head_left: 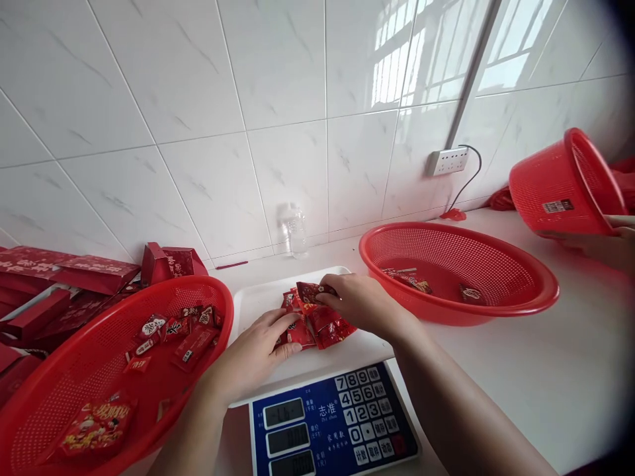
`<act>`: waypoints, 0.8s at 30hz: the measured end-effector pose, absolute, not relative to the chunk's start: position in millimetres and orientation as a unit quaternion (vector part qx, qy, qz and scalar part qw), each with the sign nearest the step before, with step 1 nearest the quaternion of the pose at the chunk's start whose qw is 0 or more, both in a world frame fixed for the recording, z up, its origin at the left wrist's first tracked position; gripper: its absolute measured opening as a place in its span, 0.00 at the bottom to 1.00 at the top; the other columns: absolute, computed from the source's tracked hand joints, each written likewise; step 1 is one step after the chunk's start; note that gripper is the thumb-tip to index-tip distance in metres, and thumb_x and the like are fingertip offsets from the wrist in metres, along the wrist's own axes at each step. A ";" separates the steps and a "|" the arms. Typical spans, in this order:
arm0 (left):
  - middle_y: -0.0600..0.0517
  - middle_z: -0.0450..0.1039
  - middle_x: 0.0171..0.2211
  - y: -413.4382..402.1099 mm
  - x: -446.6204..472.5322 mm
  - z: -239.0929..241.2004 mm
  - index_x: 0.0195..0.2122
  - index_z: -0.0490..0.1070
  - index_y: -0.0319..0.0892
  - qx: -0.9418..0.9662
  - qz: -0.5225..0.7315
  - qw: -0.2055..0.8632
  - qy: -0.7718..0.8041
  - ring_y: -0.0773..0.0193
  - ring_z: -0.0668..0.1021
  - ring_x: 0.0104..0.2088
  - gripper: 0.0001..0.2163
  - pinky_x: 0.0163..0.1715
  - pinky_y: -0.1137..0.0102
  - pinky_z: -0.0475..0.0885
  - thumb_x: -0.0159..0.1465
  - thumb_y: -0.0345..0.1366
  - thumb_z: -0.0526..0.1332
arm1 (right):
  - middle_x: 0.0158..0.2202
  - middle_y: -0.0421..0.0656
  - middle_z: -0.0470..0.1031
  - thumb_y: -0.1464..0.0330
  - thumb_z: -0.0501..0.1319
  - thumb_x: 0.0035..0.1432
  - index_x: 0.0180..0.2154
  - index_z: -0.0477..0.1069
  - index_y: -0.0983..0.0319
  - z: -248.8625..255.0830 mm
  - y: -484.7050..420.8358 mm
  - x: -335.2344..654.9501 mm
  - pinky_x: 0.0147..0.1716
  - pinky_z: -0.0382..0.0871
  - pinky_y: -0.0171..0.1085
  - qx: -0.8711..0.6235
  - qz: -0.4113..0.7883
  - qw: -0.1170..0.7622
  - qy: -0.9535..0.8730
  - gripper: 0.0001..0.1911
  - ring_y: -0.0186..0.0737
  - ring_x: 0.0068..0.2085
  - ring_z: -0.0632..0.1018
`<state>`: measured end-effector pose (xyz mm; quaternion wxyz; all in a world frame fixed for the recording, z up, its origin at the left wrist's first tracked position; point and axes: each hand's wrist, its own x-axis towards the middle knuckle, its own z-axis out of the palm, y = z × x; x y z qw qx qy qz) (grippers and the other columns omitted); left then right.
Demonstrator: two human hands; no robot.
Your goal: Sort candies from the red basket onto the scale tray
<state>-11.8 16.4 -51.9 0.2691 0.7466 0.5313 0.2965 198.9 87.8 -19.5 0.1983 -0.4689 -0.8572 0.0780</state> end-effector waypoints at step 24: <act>0.48 0.73 0.52 -0.4 20.2 -28.6 0.50 0.73 0.46 0.528 0.645 0.441 0.333 0.52 0.69 0.57 0.15 0.57 0.58 0.64 0.66 0.44 0.57 | 0.40 0.43 0.78 0.63 0.56 0.63 0.53 0.69 0.58 -2.5 53.6 198.3 0.36 0.70 0.36 -0.234 0.329 0.326 -0.855 0.17 0.36 0.36 0.77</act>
